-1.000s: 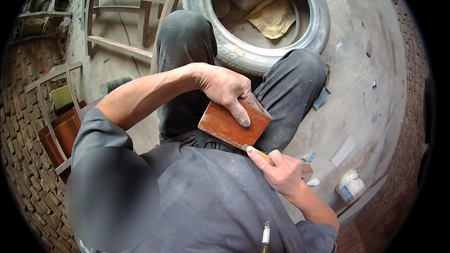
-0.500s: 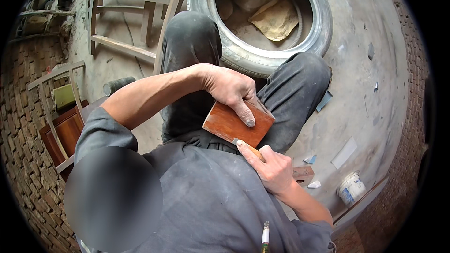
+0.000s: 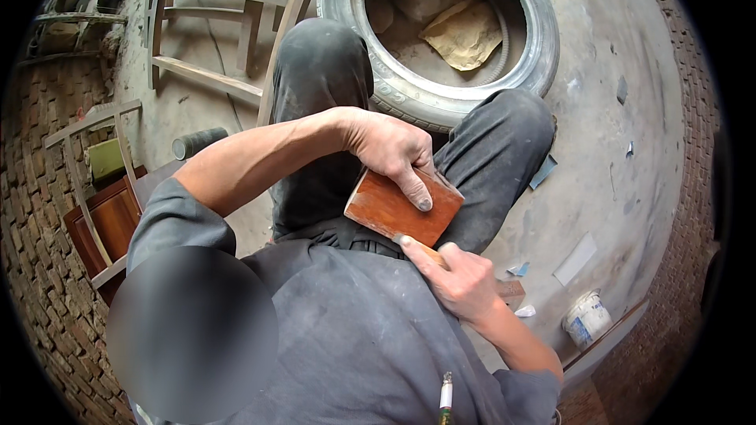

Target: The person carves a decorative pattern into a rectangular wooden block using a small chisel. They then use a handheld electric sander to smooth the carved surface and edges of the block.

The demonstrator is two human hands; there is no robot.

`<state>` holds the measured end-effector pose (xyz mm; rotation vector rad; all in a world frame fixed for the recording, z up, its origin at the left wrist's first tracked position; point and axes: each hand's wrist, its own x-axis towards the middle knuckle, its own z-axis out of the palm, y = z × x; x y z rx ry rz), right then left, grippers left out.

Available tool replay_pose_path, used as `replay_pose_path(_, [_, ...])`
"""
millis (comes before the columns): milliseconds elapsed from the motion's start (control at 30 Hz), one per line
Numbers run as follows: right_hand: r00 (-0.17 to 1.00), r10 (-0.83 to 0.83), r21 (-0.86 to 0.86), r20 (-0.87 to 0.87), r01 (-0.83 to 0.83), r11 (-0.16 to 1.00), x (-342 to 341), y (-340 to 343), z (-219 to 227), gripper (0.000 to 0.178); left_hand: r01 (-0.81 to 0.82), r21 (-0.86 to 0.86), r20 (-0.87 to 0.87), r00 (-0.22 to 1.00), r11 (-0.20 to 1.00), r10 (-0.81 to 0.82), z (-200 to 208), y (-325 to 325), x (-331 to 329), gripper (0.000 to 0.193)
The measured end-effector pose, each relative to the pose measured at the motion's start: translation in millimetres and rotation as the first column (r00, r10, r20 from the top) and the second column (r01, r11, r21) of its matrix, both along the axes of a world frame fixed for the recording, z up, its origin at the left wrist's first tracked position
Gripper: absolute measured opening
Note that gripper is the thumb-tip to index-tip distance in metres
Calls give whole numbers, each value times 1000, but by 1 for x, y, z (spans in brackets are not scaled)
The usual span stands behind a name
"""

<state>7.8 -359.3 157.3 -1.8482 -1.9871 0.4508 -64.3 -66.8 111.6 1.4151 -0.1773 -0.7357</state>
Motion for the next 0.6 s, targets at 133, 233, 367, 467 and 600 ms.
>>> replay_pose_path(133, [994,-32,88,-102,41,995,-2,5,0,52,26,51,-7,1000,998,-26,8,7,5,50])
replay_pose_path(233, [880,-467,222,-93,475,851,28,-24,-1,36,-51,175,-13,998,983,54,19,16,-3,55])
replay_pose_path(367, [44,-874,-220,-484,960,170,73,-95,-57,18,-269,274,18,961,923,275,30,39,-36,50])
replay_pose_path(467, [54,-973,-346,-223,929,131,54,-162,-162,19,-490,269,-44,854,830,518,66,53,-48,45])
replay_pose_path(600, [1,-997,-592,-77,804,46,6,-203,-283,23,-839,71,-123,529,540,839,74,36,-66,54])
